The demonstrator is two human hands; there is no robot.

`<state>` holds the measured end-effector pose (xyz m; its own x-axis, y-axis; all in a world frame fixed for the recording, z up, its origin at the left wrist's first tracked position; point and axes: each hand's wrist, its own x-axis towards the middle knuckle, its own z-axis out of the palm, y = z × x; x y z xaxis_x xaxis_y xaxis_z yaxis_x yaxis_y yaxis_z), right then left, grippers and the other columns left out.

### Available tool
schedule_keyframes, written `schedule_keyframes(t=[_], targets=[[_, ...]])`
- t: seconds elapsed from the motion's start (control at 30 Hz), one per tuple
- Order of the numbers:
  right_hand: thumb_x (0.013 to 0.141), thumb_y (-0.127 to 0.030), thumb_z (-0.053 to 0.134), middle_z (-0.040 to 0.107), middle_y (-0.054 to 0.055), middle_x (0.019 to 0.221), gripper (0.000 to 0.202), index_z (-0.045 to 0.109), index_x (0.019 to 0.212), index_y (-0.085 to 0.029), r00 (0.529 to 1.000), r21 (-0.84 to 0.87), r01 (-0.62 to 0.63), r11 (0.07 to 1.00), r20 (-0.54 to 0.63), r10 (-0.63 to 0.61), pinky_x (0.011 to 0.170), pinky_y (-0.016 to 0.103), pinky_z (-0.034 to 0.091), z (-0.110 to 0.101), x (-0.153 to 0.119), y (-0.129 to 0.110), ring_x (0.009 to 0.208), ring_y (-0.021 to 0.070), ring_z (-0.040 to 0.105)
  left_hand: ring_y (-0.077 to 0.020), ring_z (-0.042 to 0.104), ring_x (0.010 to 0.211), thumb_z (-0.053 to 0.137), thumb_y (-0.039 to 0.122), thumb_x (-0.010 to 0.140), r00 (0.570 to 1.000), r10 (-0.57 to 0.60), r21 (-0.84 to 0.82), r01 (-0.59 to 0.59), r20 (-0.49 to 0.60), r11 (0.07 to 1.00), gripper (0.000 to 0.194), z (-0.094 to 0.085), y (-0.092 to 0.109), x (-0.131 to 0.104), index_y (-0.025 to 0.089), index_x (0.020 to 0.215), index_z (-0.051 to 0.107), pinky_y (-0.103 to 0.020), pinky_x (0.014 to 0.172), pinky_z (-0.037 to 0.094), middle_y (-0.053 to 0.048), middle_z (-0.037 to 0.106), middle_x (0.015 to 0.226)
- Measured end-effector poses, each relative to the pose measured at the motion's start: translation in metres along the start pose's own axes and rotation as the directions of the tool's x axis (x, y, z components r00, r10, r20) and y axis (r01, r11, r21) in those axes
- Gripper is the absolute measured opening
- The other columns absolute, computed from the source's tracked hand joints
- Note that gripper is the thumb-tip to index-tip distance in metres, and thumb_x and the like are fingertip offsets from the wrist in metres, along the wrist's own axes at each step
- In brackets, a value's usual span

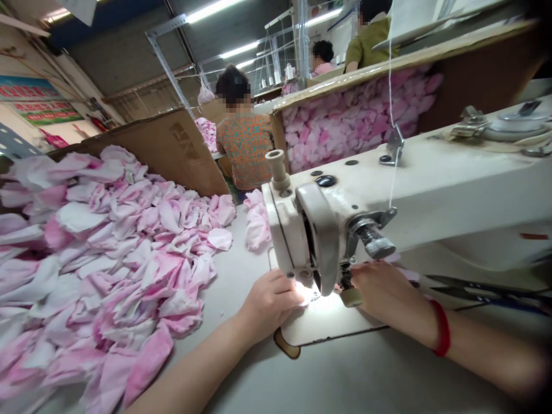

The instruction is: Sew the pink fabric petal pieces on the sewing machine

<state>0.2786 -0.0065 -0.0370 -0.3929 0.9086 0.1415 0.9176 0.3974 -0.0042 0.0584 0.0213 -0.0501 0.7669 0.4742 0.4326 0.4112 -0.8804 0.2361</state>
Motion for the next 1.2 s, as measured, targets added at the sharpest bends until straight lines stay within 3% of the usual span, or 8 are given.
schedule_keyframes(t=[0.1,0.17,0.4,0.7,0.83,1.0,1.1,1.2], targets=[[0.081,-0.021,0.039,0.061,0.006,0.059,0.024,0.059,0.069,-0.017,1.000,0.023,0.012,1.000,0.004,-0.012,0.047,0.028,0.035,0.000,0.001,0.000,0.057,0.0204,0.060,-0.0142,0.056,0.077,0.046,0.020,0.085,0.988,-0.154,-0.030,0.155,0.029,0.987,0.019,0.004,0.005,-0.004,0.020,0.082,0.064,-0.025,0.068,0.045,-0.003,0.062,0.079],[0.082,-0.020,0.038,0.061,0.006,0.059,0.024,0.059,0.069,-0.017,1.000,0.036,0.019,0.999,0.004,-0.019,0.046,0.028,0.033,-0.002,0.002,0.001,0.056,0.0210,0.059,-0.0140,0.056,0.078,0.048,0.017,0.083,0.981,-0.186,-0.054,0.189,0.048,0.981,0.017,0.003,0.008,-0.004,0.020,0.082,0.064,-0.025,0.069,0.045,-0.003,0.062,0.082],[0.082,-0.020,0.042,0.061,0.003,0.056,0.021,0.056,0.066,-0.019,0.999,0.062,-0.007,0.998,0.034,0.005,0.047,0.027,0.029,0.001,-0.007,0.004,0.054,0.0173,0.057,-0.0138,0.055,0.078,0.047,0.014,0.082,0.995,-0.065,-0.032,0.067,0.070,0.997,0.017,-0.004,0.013,0.000,0.021,0.085,0.063,-0.026,0.072,0.042,0.000,0.065,0.084],[0.079,-0.019,0.045,0.056,-0.001,0.048,0.018,0.057,0.066,-0.021,0.999,0.093,-0.030,0.995,-0.040,0.034,0.047,0.028,0.026,0.015,-0.012,-0.004,0.047,0.0162,0.054,-0.0153,0.055,0.073,0.046,0.016,0.081,0.998,-0.039,0.089,0.044,-0.058,0.995,0.015,0.007,0.013,-0.002,0.021,0.076,0.060,-0.030,0.073,0.043,0.000,0.064,0.078],[0.077,-0.021,0.046,0.057,0.000,0.049,0.016,0.056,0.065,-0.021,0.996,0.081,-0.046,0.996,-0.078,0.052,0.048,0.027,0.027,0.015,-0.012,-0.002,0.049,0.0166,0.054,-0.0160,0.055,0.076,0.043,0.014,0.080,0.999,-0.014,0.148,0.019,-0.040,0.989,0.017,0.003,0.019,-0.001,0.019,0.085,0.059,-0.029,0.072,0.044,-0.002,0.065,0.082],[0.081,-0.019,0.042,0.057,0.001,0.052,0.020,0.055,0.065,-0.020,1.000,0.074,-0.009,0.997,-0.022,0.011,0.046,0.028,0.022,0.018,-0.016,-0.003,0.047,0.0150,0.052,-0.0153,0.057,0.077,0.038,0.011,0.083,0.997,0.027,0.184,-0.013,-0.070,0.983,0.021,0.001,0.023,-0.001,0.016,0.090,0.057,-0.027,0.072,0.047,-0.002,0.064,0.080],[0.080,-0.023,0.043,0.055,-0.001,0.049,0.018,0.056,0.069,-0.021,1.000,0.092,0.003,0.996,0.028,-0.006,0.047,0.029,0.024,0.015,-0.011,-0.002,0.048,0.0159,0.052,-0.0164,0.057,0.076,0.037,0.012,0.084,0.998,-0.007,0.251,0.024,-0.066,0.968,0.021,0.005,0.024,0.001,0.015,0.089,0.057,-0.029,0.070,0.048,-0.004,0.064,0.084],[0.080,-0.025,0.044,0.056,0.000,0.049,0.018,0.056,0.067,-0.021,0.999,0.088,-0.038,0.995,-0.018,0.040,0.049,0.029,0.025,0.014,-0.011,-0.001,0.049,0.0172,0.053,-0.0167,0.057,0.073,0.036,0.012,0.086,0.998,-0.018,0.290,0.034,-0.059,0.956,0.021,0.003,0.027,0.003,0.014,0.089,0.057,-0.030,0.069,0.049,-0.005,0.063,0.081]])
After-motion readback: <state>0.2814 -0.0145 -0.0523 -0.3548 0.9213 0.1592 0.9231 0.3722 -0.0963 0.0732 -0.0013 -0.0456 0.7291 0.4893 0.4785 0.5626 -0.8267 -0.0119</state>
